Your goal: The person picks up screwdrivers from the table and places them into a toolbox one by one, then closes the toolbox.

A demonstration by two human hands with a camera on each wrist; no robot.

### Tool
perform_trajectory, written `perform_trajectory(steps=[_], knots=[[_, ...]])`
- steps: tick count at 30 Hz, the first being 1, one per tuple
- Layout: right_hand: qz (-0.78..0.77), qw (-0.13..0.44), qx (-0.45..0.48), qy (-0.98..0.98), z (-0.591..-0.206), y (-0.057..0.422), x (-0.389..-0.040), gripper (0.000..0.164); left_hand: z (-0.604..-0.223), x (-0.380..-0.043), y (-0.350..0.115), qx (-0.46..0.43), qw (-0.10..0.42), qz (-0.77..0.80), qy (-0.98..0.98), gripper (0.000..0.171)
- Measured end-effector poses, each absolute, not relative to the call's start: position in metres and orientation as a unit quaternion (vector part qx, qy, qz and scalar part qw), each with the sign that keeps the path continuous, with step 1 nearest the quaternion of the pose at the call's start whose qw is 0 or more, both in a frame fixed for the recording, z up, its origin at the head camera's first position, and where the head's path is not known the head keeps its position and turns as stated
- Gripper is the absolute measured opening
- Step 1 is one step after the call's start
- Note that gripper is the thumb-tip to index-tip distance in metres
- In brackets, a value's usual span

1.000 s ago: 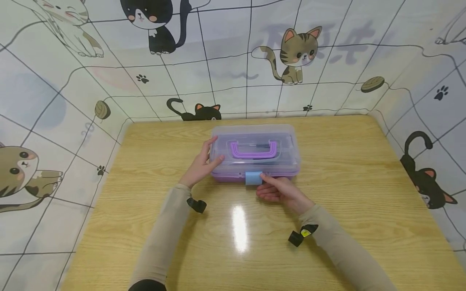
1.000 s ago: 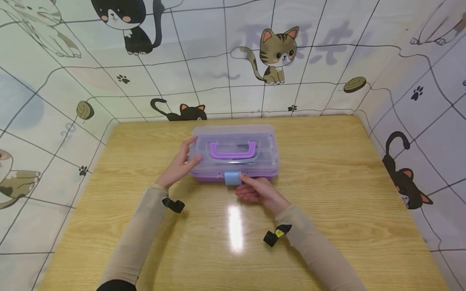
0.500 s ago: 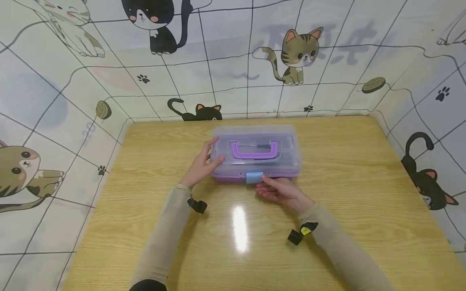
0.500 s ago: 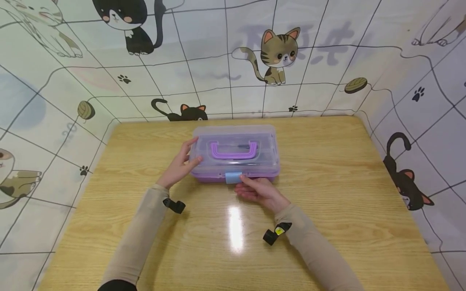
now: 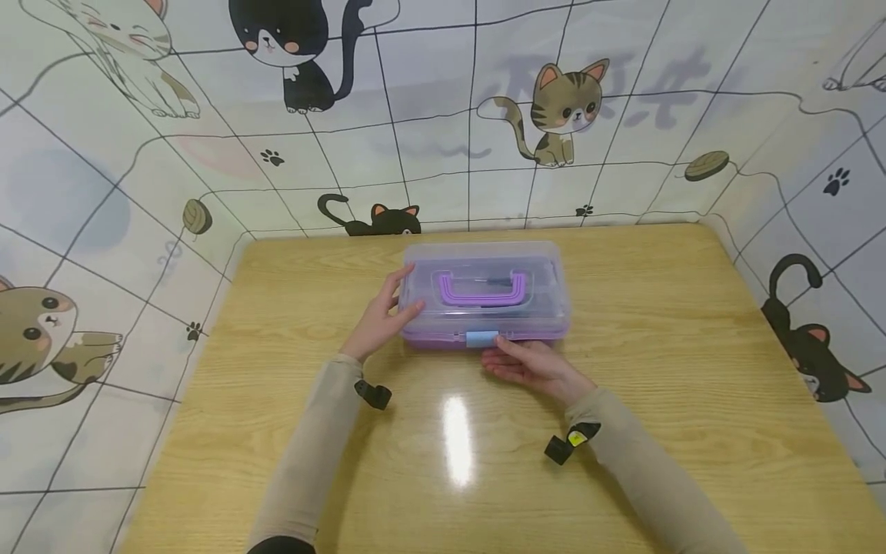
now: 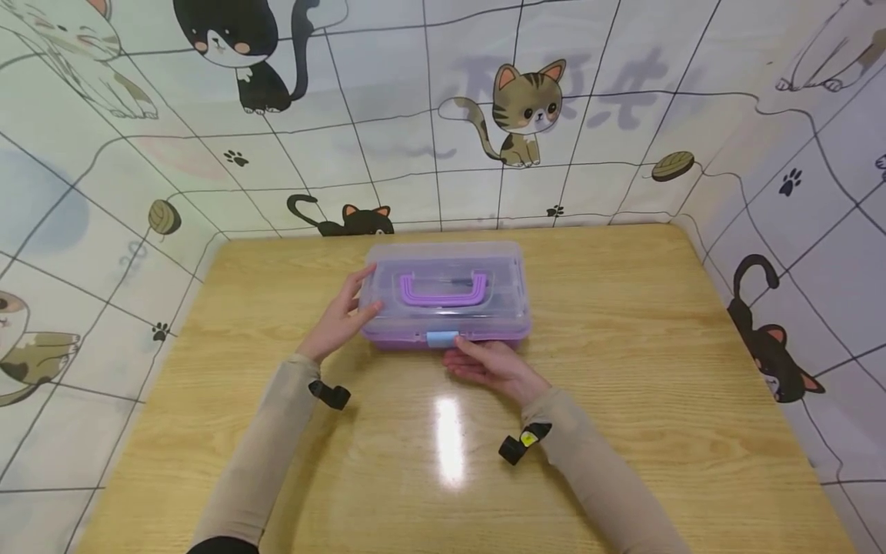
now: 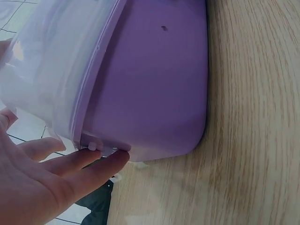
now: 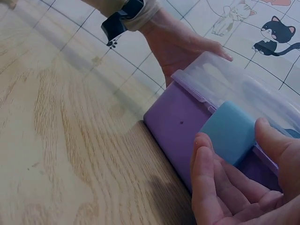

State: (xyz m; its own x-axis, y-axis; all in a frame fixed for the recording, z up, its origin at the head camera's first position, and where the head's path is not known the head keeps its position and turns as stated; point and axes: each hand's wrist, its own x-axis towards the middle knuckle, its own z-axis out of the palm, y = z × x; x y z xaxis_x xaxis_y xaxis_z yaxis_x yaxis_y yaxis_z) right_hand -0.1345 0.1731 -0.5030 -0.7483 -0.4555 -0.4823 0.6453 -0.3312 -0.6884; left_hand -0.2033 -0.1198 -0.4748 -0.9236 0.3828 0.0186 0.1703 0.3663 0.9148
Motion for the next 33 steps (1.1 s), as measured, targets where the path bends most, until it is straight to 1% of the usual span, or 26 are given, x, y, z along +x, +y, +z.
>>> perform_trajectory(steps=[5, 13, 18, 21, 25, 28, 30, 33], knots=[[-0.807, 0.331, 0.094, 0.480, -0.504, 0.172, -0.135, 0.028, -0.472, -0.203, -0.120, 0.176, 0.084, 0.528, 0.826, 0.065], [-0.810, 0.316, 0.096, 0.486, -0.505, 0.175, -0.141, 0.023, -0.470, -0.211, -0.117, 0.168, 0.095, 0.527, 0.828, 0.065], [-0.817, 0.305, 0.103, 0.479, -0.504, 0.175, -0.146, 0.029, -0.471, -0.220, -0.113, 0.169, 0.099, 0.534, 0.823, 0.066], [-0.819, 0.299, 0.104, 0.478, -0.503, 0.175, -0.149, 0.031, -0.460, -0.220, -0.109, 0.166, 0.105, 0.542, 0.817, 0.066], [-0.815, 0.289, 0.101, 0.492, -0.502, 0.175, -0.151, 0.029, -0.446, -0.216, -0.106, 0.158, 0.115, 0.541, 0.818, 0.067], [-0.807, 0.278, 0.093, 0.513, -0.503, 0.174, -0.152, 0.033, -0.443, -0.215, -0.105, 0.158, 0.115, 0.534, 0.823, 0.067], [-0.795, 0.267, 0.084, 0.539, -0.504, 0.176, -0.152, 0.039, -0.441, -0.215, -0.105, 0.166, 0.112, 0.533, 0.822, 0.066], [-0.755, 0.240, 0.046, 0.609, -0.506, 0.181, -0.155, 0.045, -0.441, -0.215, -0.109, 0.177, 0.114, 0.535, 0.818, 0.065]])
